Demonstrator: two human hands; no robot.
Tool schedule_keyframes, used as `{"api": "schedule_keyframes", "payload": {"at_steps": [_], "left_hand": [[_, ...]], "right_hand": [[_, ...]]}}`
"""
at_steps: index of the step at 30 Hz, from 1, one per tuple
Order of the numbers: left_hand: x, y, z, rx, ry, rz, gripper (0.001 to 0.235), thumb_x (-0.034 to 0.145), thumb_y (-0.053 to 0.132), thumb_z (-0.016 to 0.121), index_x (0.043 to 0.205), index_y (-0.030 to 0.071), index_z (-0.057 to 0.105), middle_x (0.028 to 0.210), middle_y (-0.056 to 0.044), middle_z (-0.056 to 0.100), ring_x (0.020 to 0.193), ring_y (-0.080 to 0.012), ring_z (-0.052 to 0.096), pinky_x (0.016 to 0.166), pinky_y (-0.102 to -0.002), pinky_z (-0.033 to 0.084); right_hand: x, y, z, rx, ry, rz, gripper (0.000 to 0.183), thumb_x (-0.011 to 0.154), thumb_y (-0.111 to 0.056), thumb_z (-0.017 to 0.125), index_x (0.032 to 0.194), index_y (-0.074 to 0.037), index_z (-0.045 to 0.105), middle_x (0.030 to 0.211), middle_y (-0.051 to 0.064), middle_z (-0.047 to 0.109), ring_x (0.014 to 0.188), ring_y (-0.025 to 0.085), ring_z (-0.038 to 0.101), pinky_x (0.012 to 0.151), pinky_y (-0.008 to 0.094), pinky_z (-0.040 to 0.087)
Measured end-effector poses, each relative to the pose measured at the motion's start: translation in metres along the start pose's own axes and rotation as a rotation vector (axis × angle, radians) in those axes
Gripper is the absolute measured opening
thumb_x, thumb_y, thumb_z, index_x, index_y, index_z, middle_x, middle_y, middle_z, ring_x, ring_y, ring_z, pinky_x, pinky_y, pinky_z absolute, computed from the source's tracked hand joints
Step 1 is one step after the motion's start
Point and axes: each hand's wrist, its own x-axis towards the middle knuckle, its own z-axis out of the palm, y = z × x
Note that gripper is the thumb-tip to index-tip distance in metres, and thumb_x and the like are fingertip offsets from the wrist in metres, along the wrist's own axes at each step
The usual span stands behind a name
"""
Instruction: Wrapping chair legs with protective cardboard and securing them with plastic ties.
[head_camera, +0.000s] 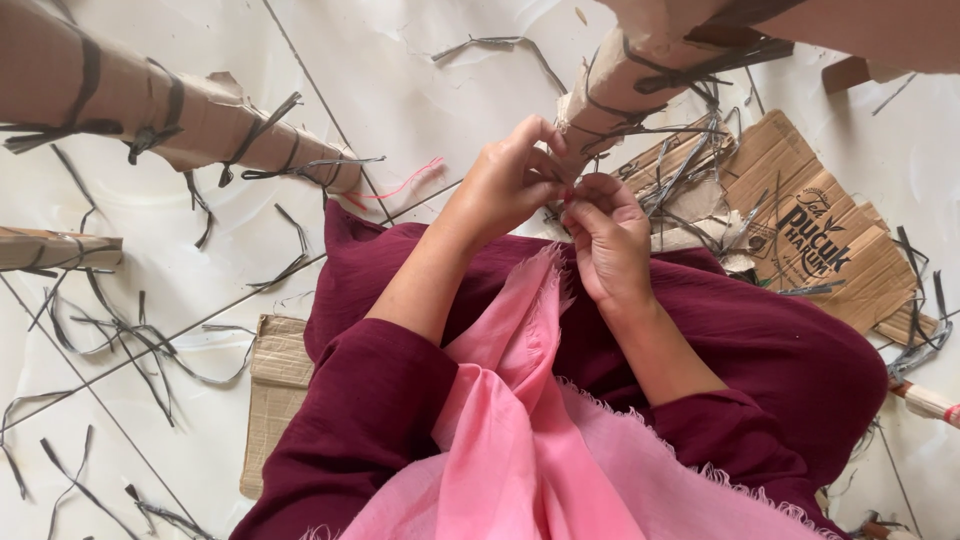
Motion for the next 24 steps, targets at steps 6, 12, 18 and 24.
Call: {"api": "schedule_keyframes", "payload": {"at_steps": [6, 12, 18, 24], "left_hand": [[-0.001, 0.000, -0.001, -0.017, -0.008, 0.006, 0.045, 0.087, 0.006, 0.079, 0.120, 0.019, 0.052, 0.093, -0.006, 0.078, 0.092, -0.0270, 0.079, 0.083, -0.038, 0.062], [-0.001, 0.001, -0.002, -0.068, -0.002, -0.029, 0.043, 0.090, 0.006, 0.077, 0.122, 0.018, 0.052, 0.096, -0.008, 0.077, 0.095, -0.0298, 0.078, 0.083, -0.039, 0.064], [-0.002, 0.007, -0.003, -0.073, -0.013, -0.020, 0.042, 0.090, 0.003, 0.076, 0.122, 0.017, 0.052, 0.098, -0.009, 0.077, 0.097, -0.0314, 0.078, 0.085, -0.040, 0.064], [-0.003, 0.005, -0.003, 0.016, -0.009, -0.012, 0.042, 0.087, 0.002, 0.075, 0.118, 0.017, 0.052, 0.093, -0.005, 0.078, 0.094, -0.0290, 0.078, 0.086, -0.041, 0.062]], "right_hand": [[-0.008, -0.005, 0.011, -0.193, 0.002, -0.182, 0.033, 0.082, 0.015, 0.078, 0.106, -0.006, 0.070, 0.094, 0.006, 0.070, 0.088, 0.013, 0.074, 0.072, 0.020, 0.061], [-0.014, -0.005, 0.010, -0.325, -0.062, -0.256, 0.040, 0.079, 0.018, 0.079, 0.112, -0.003, 0.069, 0.096, 0.010, 0.071, 0.088, 0.014, 0.074, 0.078, 0.023, 0.062], [-0.016, -0.009, 0.012, -0.378, -0.063, -0.319, 0.026, 0.088, 0.009, 0.079, 0.111, 0.002, 0.071, 0.095, 0.013, 0.073, 0.089, 0.015, 0.074, 0.079, 0.026, 0.064], [0.004, 0.006, -0.004, -0.140, -0.055, -0.180, 0.025, 0.089, 0.009, 0.077, 0.112, 0.000, 0.071, 0.096, 0.014, 0.074, 0.085, 0.019, 0.076, 0.066, 0.022, 0.062]]}}
